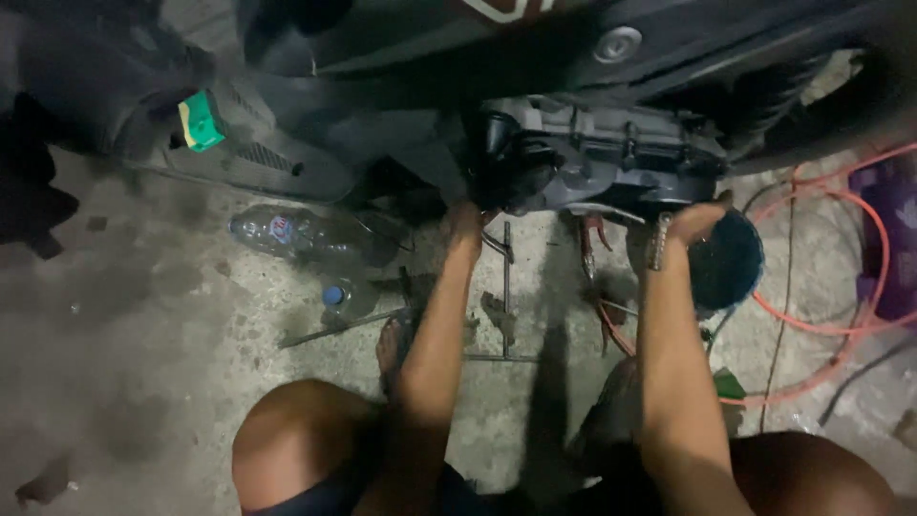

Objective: Removing the engine cover from a motorcycle using a T-handle wrench to unscrew the bolts.

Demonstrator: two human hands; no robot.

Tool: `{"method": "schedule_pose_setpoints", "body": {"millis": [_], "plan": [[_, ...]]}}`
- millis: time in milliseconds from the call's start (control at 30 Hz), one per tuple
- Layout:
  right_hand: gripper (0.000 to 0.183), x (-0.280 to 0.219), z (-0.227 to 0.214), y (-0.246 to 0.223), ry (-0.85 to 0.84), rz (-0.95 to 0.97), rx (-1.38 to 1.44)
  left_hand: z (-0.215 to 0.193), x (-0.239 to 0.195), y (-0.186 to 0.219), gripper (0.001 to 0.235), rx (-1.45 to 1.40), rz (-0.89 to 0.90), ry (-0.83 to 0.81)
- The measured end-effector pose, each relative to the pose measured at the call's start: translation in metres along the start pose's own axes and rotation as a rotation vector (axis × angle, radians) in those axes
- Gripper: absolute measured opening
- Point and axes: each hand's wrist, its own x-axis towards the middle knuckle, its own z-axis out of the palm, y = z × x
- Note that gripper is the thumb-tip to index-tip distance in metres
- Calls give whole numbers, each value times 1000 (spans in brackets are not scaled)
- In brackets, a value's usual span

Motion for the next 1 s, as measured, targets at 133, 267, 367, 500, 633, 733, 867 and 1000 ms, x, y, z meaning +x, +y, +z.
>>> {"method": "schedule_pose_setpoints", "body": {"millis": [133,267,367,500,633,733,867,1000], "plan": [[80,-78,5,-58,108,295,137,13,-28,3,68,-435,335,-201],[94,-111,-5,-73,44,227,162,21,-51,20,53,-395,548,-133],[91,-96,-6,-63,58,120,233,27,-57,15,50,-281,512,-31],[85,-133,-7,-93,1,283,168,23,-40,18,30,-405,515,-71],[88,-92,-5,-86,-57,196,70,30,-23,14,82,-520,267,-89],[83,-66,-4,-71,-134,178,-91,16,-61,31,68,-490,273,-43],[76,79,15,11,-65,-160,-549,-18,-59,33,87,-405,261,68],[40,159,-62,62,-222,-372,-590,-44,-22,35,93,-341,279,131]]}}
